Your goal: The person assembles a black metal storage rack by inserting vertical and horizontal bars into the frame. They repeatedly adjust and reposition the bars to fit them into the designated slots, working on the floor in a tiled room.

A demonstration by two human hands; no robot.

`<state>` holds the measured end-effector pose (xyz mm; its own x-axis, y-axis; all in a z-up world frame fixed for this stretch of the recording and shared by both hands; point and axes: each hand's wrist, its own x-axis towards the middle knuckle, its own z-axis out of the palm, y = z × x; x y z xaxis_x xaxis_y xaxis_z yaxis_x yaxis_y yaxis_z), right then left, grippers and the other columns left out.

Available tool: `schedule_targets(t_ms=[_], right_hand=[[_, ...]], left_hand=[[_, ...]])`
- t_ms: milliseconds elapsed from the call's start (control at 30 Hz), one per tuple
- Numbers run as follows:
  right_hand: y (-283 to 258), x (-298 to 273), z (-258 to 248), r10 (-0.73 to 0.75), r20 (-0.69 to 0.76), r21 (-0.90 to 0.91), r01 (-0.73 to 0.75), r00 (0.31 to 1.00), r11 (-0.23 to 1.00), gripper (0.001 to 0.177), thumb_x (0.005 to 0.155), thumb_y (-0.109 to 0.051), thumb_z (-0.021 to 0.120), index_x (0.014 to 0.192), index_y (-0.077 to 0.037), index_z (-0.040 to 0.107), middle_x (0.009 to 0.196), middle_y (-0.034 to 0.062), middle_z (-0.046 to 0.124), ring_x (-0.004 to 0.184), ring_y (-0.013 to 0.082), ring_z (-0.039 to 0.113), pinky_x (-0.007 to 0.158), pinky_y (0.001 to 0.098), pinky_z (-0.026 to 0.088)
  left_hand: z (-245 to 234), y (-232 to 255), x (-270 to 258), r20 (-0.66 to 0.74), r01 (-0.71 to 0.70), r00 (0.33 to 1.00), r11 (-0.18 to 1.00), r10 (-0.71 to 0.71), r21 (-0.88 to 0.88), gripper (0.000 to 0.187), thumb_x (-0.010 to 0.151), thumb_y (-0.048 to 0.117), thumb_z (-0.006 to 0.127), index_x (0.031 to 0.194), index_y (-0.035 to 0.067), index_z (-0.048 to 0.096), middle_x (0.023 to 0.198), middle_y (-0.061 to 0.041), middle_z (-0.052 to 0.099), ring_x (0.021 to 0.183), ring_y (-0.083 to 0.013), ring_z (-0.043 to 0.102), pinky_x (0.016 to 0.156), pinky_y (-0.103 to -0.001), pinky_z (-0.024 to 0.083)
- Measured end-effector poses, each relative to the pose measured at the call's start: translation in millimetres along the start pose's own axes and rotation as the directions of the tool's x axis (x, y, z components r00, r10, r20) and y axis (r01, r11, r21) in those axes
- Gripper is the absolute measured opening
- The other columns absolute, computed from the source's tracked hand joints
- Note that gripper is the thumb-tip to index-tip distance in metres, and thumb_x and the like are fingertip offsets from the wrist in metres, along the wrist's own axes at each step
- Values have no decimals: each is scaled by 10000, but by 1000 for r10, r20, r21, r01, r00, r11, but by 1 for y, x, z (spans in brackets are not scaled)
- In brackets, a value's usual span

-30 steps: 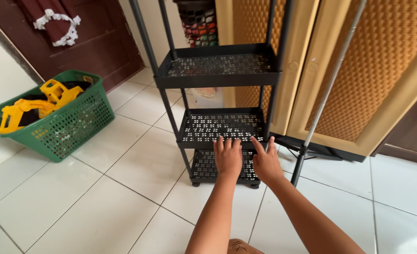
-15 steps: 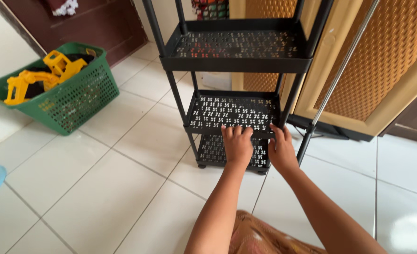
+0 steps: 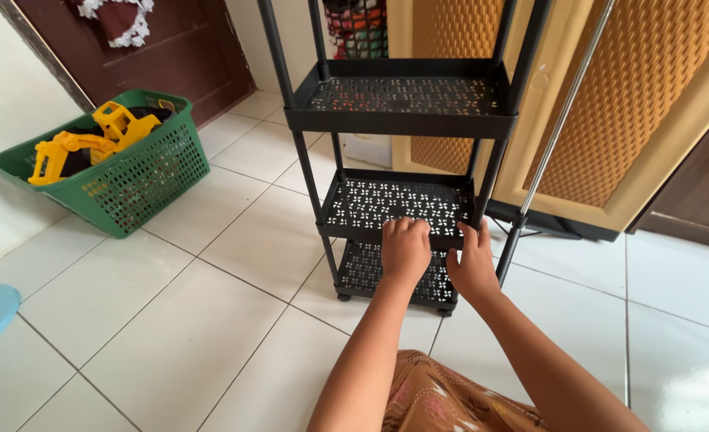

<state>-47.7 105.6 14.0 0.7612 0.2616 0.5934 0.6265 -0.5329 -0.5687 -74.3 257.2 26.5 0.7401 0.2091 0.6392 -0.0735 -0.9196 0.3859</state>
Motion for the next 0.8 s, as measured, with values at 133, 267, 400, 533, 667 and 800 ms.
schedule_targets(t_ms=[133,267,400,533,667,800], right_hand=[[-5,13,0,-30,-91,-33,27,995,999,541,908,-70,625,1424,-69,461,1512,365,343,1203,550,540,994,519,498],[-3,25,2,140,-6,52,-140,990,989,540,980,-106,571,1502,-103,429,1359,304,509,1041,472,633,927,503,523],[-3,26,7,245,13,77,-245,970,966,590,1003,-126,516,1567,-144,346,1242,357,500,855,444,644,854,494,521],[-3,25,9,167,-81,67,-162,983,984,539,1032,-165,514,1557,-134,401,1143,347,544,948,459,607,867,497,513],[-3,24,10,156,-108,67,-150,982,986,501,1050,-214,514,1540,-152,431,1080,286,606,1066,438,565,909,485,491],[-4,19,10,232,-110,108,-220,967,969,486,1063,-235,491,1541,-164,434,1134,299,565,1038,413,556,917,466,487]], left_hand=[[-3,-2,15,-110,-68,992,997,65,-22,132,955,136,654,1059,117,734,1063,-54,714,1103,-284,601,1049,-419,435],[-6,-10,16,95,-33,995,985,16,171,283,872,271,724,1125,148,755,1100,-90,697,1134,-307,585,1084,-526,342],[-15,-20,8,334,46,939,991,-85,125,213,969,263,679,1161,296,765,1033,-49,670,1103,-239,596,1050,-428,394],[-24,-25,9,320,-150,940,985,117,80,274,934,171,685,1142,328,771,1008,-48,649,1102,-238,588,995,-461,380],[-26,-25,9,358,-216,915,975,184,50,323,933,107,673,1171,307,760,990,-30,646,1091,-209,602,961,-420,413],[-28,-22,8,364,-255,903,967,229,25,392,873,43,685,1166,292,761,966,-38,637,1063,-216,607,987,-434,402]])
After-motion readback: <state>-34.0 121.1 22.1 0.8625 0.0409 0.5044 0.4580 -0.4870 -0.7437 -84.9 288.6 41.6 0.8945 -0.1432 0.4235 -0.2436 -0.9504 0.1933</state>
